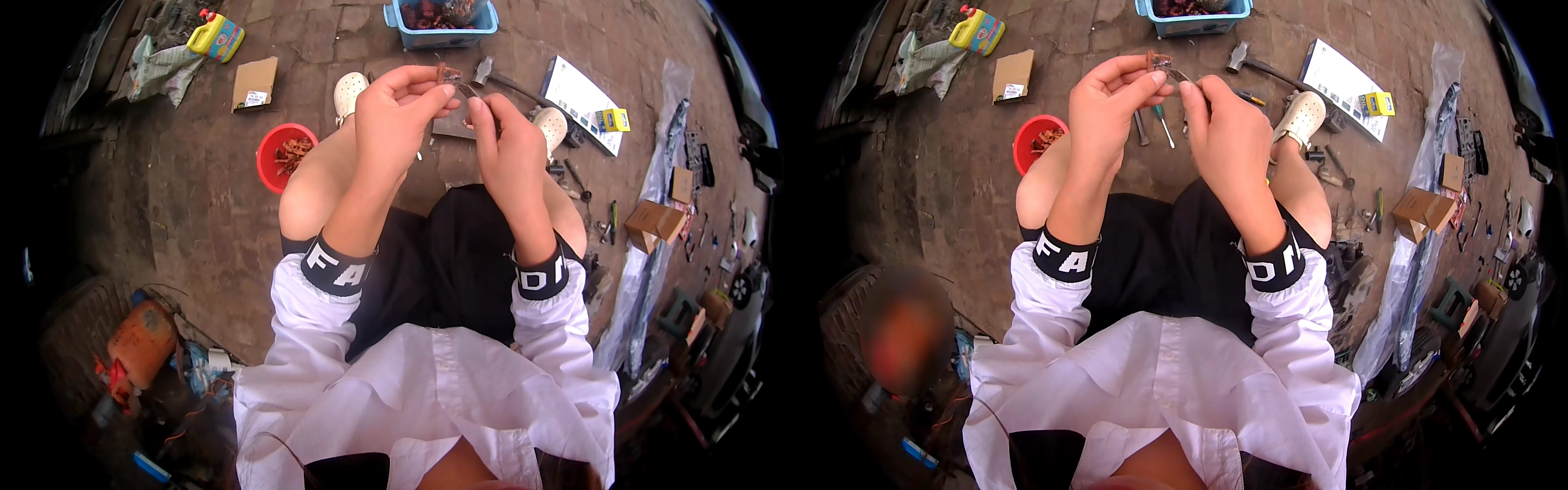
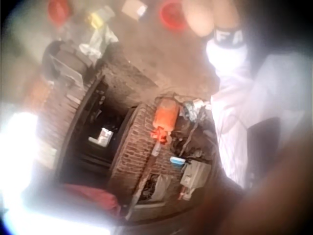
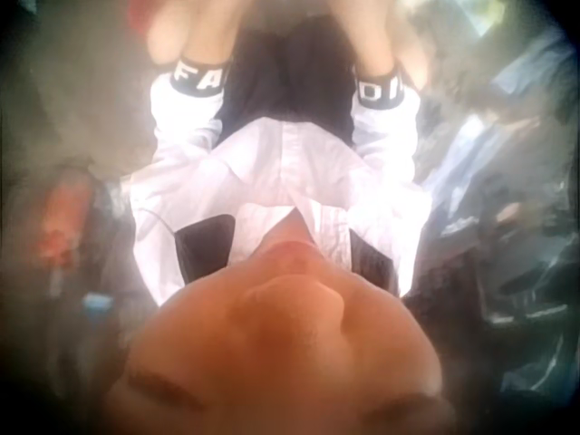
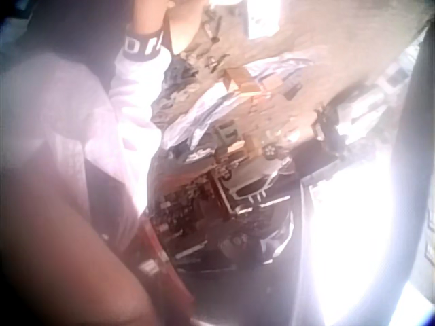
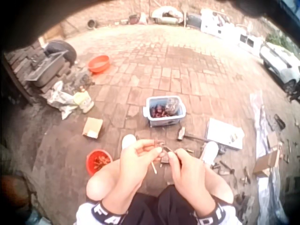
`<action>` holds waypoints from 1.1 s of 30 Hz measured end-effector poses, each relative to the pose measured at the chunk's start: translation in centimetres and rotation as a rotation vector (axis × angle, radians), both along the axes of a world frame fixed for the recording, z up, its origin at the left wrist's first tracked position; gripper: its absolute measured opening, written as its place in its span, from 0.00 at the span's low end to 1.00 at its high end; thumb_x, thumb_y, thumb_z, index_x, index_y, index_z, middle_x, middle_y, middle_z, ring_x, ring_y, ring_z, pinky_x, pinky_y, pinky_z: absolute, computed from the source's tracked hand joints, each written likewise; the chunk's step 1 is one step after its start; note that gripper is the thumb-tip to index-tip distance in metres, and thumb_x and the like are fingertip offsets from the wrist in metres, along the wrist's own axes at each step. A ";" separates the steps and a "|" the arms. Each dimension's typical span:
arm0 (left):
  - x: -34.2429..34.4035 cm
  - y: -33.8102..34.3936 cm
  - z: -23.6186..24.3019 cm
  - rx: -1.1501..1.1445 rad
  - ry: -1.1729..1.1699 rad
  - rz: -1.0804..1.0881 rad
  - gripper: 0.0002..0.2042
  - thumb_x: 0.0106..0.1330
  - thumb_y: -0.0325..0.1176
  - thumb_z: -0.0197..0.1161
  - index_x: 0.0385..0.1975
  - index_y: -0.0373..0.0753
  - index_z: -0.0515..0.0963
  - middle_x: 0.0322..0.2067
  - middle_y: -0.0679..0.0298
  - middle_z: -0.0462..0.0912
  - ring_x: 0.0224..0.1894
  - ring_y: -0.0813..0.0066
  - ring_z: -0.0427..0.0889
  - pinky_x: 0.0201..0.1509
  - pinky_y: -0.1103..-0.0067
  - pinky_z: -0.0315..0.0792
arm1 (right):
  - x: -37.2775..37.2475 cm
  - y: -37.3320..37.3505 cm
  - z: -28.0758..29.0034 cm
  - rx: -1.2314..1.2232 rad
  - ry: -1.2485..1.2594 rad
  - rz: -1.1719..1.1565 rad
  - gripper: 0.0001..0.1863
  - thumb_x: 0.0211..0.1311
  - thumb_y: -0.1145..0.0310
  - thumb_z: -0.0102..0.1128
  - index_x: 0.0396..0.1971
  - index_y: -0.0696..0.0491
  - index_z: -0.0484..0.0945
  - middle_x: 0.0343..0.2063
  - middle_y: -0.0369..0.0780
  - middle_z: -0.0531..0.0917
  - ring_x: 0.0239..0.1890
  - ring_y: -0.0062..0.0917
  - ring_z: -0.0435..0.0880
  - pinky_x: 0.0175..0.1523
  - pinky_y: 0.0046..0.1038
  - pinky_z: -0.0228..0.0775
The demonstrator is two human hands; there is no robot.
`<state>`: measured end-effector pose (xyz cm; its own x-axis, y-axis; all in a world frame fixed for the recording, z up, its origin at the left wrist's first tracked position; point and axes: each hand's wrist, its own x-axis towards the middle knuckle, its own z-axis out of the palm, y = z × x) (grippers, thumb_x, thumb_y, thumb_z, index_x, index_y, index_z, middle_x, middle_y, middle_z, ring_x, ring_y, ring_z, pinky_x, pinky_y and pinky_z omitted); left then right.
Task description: The person sits on the ground and uses a file to shape a small metal piece, then uses a hammer to tap it. The person handles the metal piece repeatedly, filing and hammering it in a small workspace.
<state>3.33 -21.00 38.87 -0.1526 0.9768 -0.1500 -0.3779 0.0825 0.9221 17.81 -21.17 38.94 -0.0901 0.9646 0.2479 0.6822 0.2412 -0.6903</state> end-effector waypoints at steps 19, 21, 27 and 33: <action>0.1 0.1 -0.2 0.009 -0.027 0.048 0.10 0.60 0.20 0.64 0.41 0.24 0.79 0.34 0.55 0.85 0.32 0.74 0.86 0.38 0.83 0.80 | -0.6 0.6 0.1 0.151 -0.070 -0.032 0.10 0.60 0.66 0.59 0.21 0.54 0.77 0.10 0.42 0.76 0.14 0.37 0.78 0.22 0.35 0.67; 0.3 0.1 -0.1 0.008 -0.024 0.044 0.10 0.60 0.20 0.64 0.40 0.25 0.79 0.34 0.56 0.85 0.32 0.74 0.86 0.38 0.83 0.80 | -0.5 0.7 0.1 0.176 -0.070 -0.057 0.11 0.58 0.65 0.60 0.19 0.54 0.77 0.09 0.42 0.75 0.13 0.37 0.77 0.20 0.34 0.67; 0.3 0.1 -0.2 -0.001 0.030 0.024 0.11 0.61 0.21 0.64 0.43 0.27 0.79 0.33 0.57 0.85 0.35 0.73 0.86 0.40 0.81 0.80 | -0.5 0.9 0.1 0.190 -0.107 -0.068 0.13 0.55 0.64 0.62 0.15 0.54 0.77 0.08 0.42 0.74 0.12 0.37 0.76 0.19 0.33 0.66; 0.3 0.2 -0.4 0.011 0.005 0.036 0.10 0.60 0.20 0.64 0.41 0.25 0.79 0.33 0.56 0.85 0.33 0.74 0.85 0.38 0.82 0.80 | -0.5 0.9 0.0 0.207 -0.101 -0.086 0.13 0.55 0.63 0.62 0.16 0.53 0.77 0.08 0.42 0.74 0.13 0.38 0.77 0.20 0.34 0.68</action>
<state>3.61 -20.82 38.50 -0.1889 0.9722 -0.1384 -0.3759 0.0587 0.9248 17.29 -20.29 38.98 -0.0445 0.8995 0.4347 0.7691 0.3085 -0.5597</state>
